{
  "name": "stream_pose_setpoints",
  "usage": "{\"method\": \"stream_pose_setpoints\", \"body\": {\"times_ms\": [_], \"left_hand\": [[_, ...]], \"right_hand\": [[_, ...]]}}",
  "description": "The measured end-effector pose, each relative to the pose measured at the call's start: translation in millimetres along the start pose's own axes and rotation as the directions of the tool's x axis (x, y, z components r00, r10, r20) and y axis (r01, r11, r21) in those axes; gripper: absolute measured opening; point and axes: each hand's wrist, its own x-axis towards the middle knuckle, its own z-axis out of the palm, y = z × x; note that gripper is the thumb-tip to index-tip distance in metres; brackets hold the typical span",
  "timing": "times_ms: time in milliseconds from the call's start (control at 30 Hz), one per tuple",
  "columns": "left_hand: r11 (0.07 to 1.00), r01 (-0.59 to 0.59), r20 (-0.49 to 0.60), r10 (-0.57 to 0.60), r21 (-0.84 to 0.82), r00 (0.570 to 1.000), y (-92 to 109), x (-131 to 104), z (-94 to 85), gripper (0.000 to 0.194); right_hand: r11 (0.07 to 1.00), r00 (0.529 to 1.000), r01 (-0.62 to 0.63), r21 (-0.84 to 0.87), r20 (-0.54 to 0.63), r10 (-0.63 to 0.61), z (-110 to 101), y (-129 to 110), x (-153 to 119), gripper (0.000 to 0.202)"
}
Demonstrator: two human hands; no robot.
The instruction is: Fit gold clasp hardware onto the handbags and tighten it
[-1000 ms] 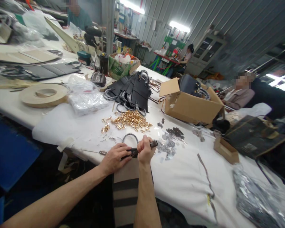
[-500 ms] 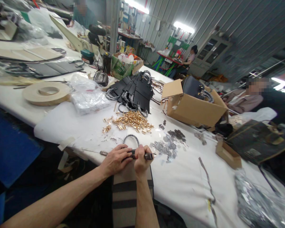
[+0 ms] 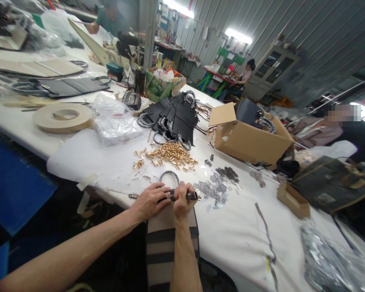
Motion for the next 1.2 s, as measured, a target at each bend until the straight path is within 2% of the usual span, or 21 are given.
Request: {"method": "stream_pose_setpoints", "body": {"times_ms": [100,233,433,633,700,800,933,1000,1100,1200], "left_hand": [[1.0,0.025,0.016,-0.025,-0.002,1.0,-1,-1,0.1,0.018],[0.999,0.052,0.037,-0.051,-0.012,0.998,-1,-3,-1.3,0.037],[0.998,0.053,0.047,-0.052,-0.023,0.998,-1,-3,-1.4,0.034],[0.998,0.051,0.039,-0.05,-0.034,0.998,-1,-2,-1.5,0.031],[0.998,0.054,0.05,-0.053,-0.029,0.997,0,-2,-1.7,0.029],[0.998,0.064,0.05,-0.063,-0.011,0.997,2,-2,-1.1,0.028],[0.999,0.05,0.038,-0.049,-0.017,0.998,3,-2,-0.1,0.028],[0.998,0.047,0.043,-0.045,-0.036,0.998,3,-2,-0.1,0.029],[0.995,0.076,0.041,-0.073,-0.071,0.996,2,-2,0.1,0.031],[0.991,0.108,0.027,-0.106,-0.075,0.994,0,-2,1.3,0.046]], "right_hand": [[0.997,0.998,0.055,0.045,-0.001,-0.055,1,-12,0,0.046],[0.985,0.99,0.137,0.101,-0.042,-0.133,-2,-26,-6,0.044],[0.98,0.992,0.116,0.161,-0.064,-0.107,-5,-6,-25,0.043],[0.984,0.991,0.118,0.132,-0.074,-0.109,1,1,-28,0.044],[0.99,0.991,0.117,0.081,-0.081,-0.11,1,3,-29,0.044],[0.989,0.989,0.123,-0.085,-0.076,-0.13,0,9,-31,0.043],[0.923,0.985,0.156,-0.351,-0.019,-0.173,0,18,-30,0.042],[0.905,0.987,0.148,-0.398,-0.004,-0.163,2,18,-26,0.041],[0.967,0.996,0.061,-0.248,-0.048,-0.075,4,10,-16,0.044],[1.0,0.996,0.001,-0.014,-0.087,-0.002,5,-3,-4,0.048]]}}
